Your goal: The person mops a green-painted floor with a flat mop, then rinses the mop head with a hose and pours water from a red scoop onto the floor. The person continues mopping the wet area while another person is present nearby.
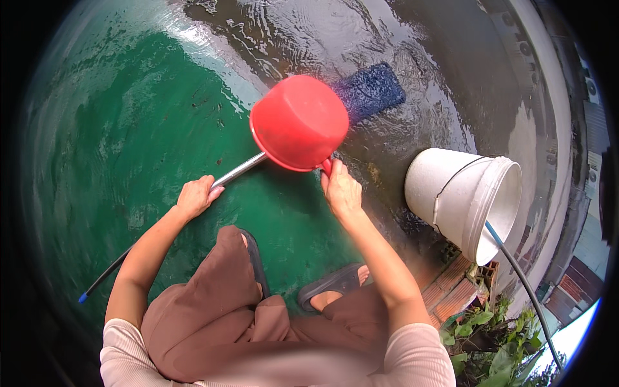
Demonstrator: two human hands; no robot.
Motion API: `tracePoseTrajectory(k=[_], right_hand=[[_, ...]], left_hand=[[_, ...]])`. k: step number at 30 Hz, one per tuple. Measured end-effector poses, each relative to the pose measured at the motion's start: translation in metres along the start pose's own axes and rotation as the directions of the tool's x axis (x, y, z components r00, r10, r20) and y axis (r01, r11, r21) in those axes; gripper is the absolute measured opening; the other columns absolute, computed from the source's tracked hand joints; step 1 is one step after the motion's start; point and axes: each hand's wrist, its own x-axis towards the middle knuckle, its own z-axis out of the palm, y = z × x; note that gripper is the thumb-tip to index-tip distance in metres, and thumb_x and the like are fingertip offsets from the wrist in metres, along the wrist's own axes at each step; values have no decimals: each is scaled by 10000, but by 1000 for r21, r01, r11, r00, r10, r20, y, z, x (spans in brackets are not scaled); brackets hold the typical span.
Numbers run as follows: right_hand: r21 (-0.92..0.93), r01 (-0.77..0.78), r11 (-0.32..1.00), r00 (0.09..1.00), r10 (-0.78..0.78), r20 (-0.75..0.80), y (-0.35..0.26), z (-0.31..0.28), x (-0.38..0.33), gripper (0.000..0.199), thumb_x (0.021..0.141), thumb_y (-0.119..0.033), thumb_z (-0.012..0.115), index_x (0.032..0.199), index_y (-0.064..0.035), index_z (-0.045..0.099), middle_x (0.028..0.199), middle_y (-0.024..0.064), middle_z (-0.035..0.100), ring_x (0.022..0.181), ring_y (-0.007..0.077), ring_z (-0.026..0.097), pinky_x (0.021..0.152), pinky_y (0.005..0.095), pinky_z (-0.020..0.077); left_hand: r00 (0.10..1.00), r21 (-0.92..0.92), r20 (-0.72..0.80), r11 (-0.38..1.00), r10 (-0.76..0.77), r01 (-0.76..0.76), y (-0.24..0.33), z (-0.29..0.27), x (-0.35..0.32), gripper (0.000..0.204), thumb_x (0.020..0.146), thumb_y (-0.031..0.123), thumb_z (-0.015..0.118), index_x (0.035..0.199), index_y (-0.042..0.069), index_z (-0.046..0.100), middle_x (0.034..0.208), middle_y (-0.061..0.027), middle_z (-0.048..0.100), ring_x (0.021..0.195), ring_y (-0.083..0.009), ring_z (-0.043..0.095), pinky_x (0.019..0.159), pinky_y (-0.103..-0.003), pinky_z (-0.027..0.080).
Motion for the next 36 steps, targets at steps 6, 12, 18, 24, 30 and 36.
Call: tracePoseTrajectory(k=[6,12,18,24,30,36], right_hand=[[-170,-157,973,983,137,-122,106,23,76,342,787,-257,605,939,-34,396,772,207,596,667,390,603,572,463,495],[-156,-596,788,791,542,-284,161,-69,118,391,839,-366,517,980,-4,467,845,233,625,824,384,611,739,468,465],[26,51,998,997,-49,-63,36,-21,46,355,810,-272,539,1038,-26,425,813,212,570,657,399,597,571,484,490],[-268,-188,945,980,164,-112,129,11,102,315,823,-265,542,967,-22,403,757,209,588,654,362,620,560,433,516],[-99,-398,912,906,374,-197,139,-49,132,351,838,-300,506,957,23,440,797,247,620,775,401,611,712,475,477],[-152,-34,988,999,33,-5,52,-4,89,343,793,-289,579,944,-29,412,728,234,596,667,395,608,594,468,492]], left_hand=[[996,59,65,997,-53,49,4,0,4,357,857,369,501,819,19,437,762,-170,558,690,-382,561,604,-460,449],[1000,64,25,998,8,-9,1,0,10,346,853,355,511,804,19,444,762,-178,572,684,-378,567,597,-460,452],[1000,83,14,997,-9,7,6,0,7,327,850,339,516,803,24,443,743,-169,569,673,-374,573,585,-460,457],[999,74,45,997,-24,20,6,2,6,323,843,329,533,794,28,427,738,-170,558,672,-371,567,580,-457,453],[999,116,33,993,-20,16,5,4,9,306,834,318,544,798,34,435,749,-155,563,669,-356,570,578,-453,457],[999,109,29,993,-38,34,1,6,6,309,832,320,546,791,34,436,760,-156,568,667,-355,570,580,-445,459]])
